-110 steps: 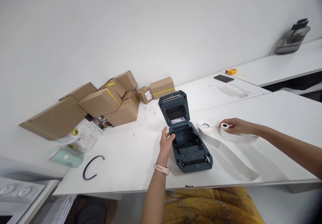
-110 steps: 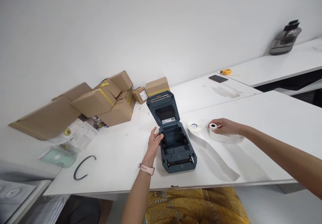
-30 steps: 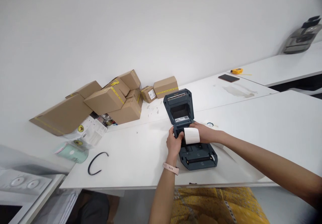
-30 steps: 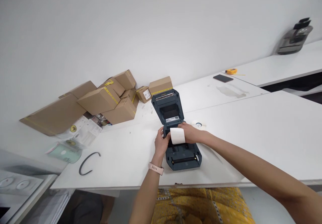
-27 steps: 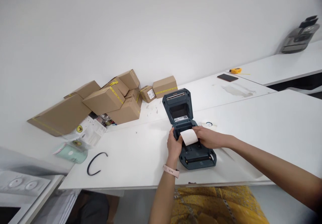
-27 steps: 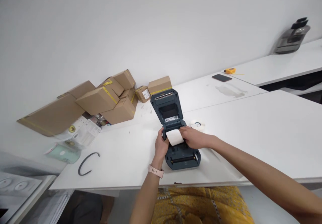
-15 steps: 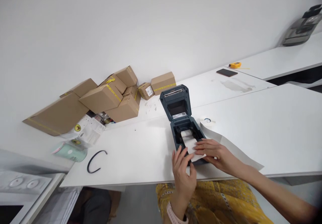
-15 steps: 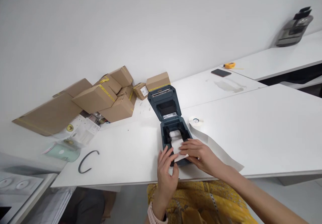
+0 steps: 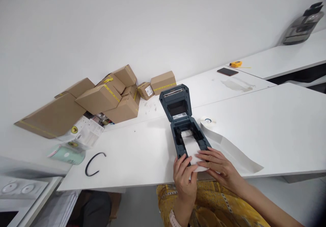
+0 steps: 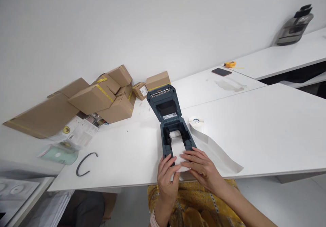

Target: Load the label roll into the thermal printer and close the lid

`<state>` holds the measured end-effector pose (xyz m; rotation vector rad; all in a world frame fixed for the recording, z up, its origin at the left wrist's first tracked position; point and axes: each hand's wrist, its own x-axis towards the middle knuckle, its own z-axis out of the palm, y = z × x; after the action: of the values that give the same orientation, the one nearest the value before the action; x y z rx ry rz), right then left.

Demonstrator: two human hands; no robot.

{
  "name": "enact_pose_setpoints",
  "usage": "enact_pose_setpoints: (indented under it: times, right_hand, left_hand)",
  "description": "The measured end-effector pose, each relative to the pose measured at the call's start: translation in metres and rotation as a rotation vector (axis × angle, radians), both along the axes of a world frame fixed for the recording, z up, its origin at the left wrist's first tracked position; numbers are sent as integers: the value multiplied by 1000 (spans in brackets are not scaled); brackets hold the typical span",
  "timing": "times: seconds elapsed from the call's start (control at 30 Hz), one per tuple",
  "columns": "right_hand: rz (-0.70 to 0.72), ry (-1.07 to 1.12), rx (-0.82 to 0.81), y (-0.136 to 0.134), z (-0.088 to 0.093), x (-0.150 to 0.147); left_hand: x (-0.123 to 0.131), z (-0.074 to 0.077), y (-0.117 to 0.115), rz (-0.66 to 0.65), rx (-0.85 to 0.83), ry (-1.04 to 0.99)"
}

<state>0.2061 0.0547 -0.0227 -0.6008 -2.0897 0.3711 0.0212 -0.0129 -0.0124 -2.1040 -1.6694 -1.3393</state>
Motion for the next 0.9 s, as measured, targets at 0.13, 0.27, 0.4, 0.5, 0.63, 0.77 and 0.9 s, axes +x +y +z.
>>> enact_pose_setpoints:
  times: [0.13,0.27,0.4,0.5,0.63,0.77,0.9]
  right_hand:
    - [-23,-49,-39,-9,4,2]
    - [95,-79,-214,6,44,22]
    - [-147,202,-232,71,115,30]
    - [-253,264,-303,137,164,8]
    - [-112,301,-483,204,198,-40]
    - [-34,291,-619,216,199,-61]
    - [-4,277,-574,178,186,-41]
  left_hand:
    - [4,-3,-5,3,-1,-19]
    - [5,-6,-8,-11,6,-19]
    - [6,-9,-8,-2,-4,-27]
    - [7,-9,-10,4,-20,-48]
    - [7,-7,-10,20,-38,-17]
    - [6,-6,-9,15,12,45]
    - [11,-8,-10,83,96,58]
